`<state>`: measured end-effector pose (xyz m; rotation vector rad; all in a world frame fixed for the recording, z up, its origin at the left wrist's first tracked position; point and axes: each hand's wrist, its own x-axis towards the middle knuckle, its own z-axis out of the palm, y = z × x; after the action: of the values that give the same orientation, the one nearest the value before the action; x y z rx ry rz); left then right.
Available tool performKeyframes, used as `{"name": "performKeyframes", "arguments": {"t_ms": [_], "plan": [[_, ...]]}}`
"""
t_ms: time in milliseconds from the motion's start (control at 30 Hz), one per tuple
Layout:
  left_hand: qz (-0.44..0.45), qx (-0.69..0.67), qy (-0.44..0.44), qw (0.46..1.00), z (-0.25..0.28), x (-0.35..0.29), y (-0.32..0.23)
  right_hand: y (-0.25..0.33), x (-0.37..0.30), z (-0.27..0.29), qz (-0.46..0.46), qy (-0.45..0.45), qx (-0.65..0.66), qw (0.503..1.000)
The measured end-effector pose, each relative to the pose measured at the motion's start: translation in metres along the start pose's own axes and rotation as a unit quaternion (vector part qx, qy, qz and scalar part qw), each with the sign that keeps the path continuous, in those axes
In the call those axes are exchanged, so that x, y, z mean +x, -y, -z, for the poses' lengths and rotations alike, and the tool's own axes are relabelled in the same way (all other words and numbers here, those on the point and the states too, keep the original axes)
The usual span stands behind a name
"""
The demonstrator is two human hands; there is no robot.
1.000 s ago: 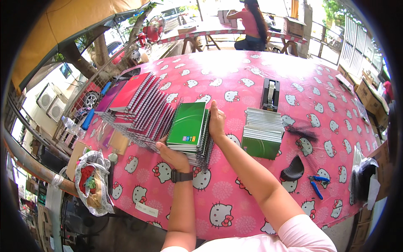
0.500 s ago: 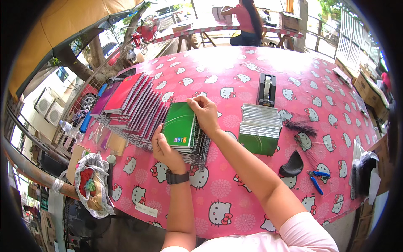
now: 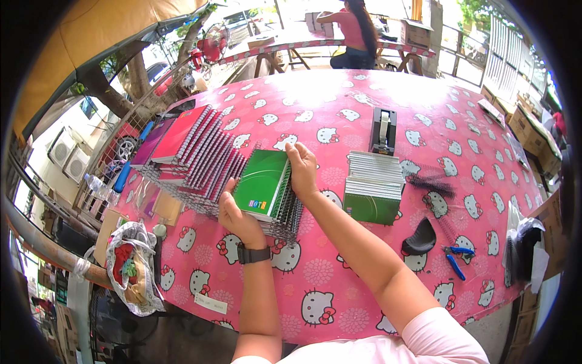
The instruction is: The person inserts spiral wire bindings into green notebooks, secures them, and stacks the finished units. The person also handles a black dustpan and brush, moving them aside to access the work area.
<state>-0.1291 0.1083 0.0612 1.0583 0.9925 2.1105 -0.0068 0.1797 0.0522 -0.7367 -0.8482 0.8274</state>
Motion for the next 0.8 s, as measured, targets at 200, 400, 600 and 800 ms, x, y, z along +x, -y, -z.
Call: {"name": "performKeyframes", "arguments": {"t_ms": [200,400,600,800], "plan": [[-0.032,0.089,0.007,0.995,-0.004,-0.005,-0.002,0.005,0.001,0.000,0.030,0.015,-0.108,0.994],[-0.117,0.096,-0.002,0.988,-0.005,0.000,-0.007,0.032,-0.009,0.045,0.141,0.108,-0.231,0.957],[-0.292,0.117,0.024,0.949,0.013,-0.029,-0.068,0.127,-0.049,0.191,0.188,0.183,-0.657,0.706],[-0.366,0.119,0.283,0.878,-0.037,-0.099,-0.072,0.117,-0.052,0.218,0.235,0.149,-0.665,0.693]]}}
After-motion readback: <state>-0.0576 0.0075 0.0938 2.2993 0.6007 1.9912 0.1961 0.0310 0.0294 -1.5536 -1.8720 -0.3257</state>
